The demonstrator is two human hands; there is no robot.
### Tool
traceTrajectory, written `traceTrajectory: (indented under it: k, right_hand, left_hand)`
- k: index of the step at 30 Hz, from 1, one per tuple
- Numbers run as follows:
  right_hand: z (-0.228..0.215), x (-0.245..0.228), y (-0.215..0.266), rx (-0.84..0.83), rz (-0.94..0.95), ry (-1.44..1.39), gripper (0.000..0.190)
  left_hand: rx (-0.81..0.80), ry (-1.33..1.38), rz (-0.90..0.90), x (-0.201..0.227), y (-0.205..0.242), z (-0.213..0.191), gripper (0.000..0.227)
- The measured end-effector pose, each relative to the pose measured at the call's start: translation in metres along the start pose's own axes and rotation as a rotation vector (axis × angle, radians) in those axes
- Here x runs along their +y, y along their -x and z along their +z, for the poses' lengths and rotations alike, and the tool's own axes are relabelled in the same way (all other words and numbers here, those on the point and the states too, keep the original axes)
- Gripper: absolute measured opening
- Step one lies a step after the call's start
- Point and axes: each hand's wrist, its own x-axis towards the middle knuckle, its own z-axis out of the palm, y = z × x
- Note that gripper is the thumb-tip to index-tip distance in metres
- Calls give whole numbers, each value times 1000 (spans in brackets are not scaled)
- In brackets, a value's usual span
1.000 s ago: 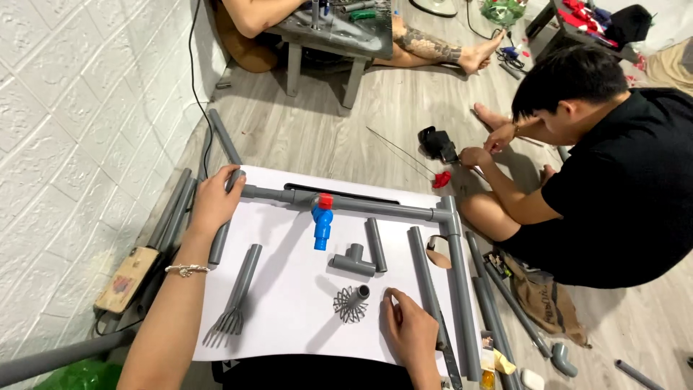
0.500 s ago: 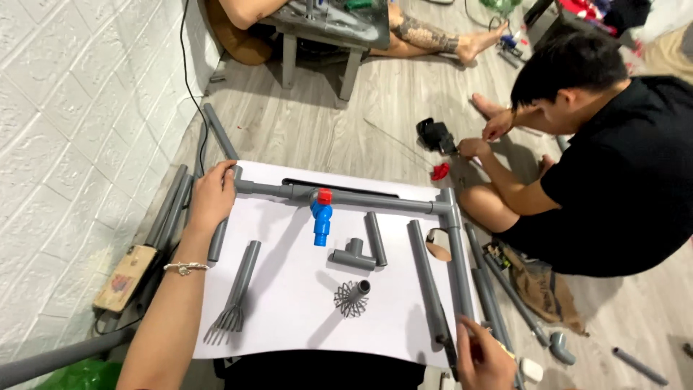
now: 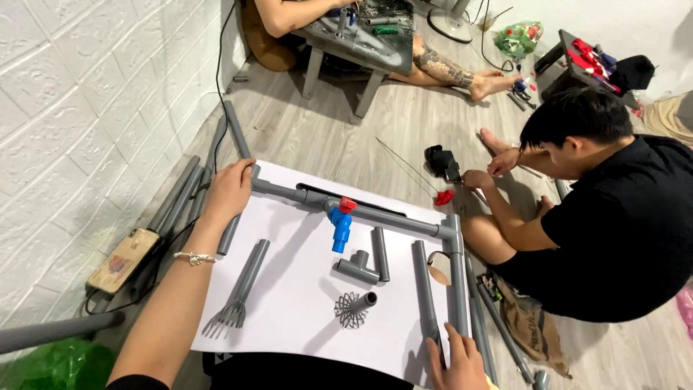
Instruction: Fitting and assembling PVC pipes and connectors into a frame on a flat surface.
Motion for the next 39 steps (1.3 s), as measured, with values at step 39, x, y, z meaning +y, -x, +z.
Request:
traceTrajectory:
  k: [39]
  right_hand:
    - [-68, -57, 16, 669, -42, -642, 9]
  left_hand:
    - [-21, 27, 14, 5, 3, -5, 32]
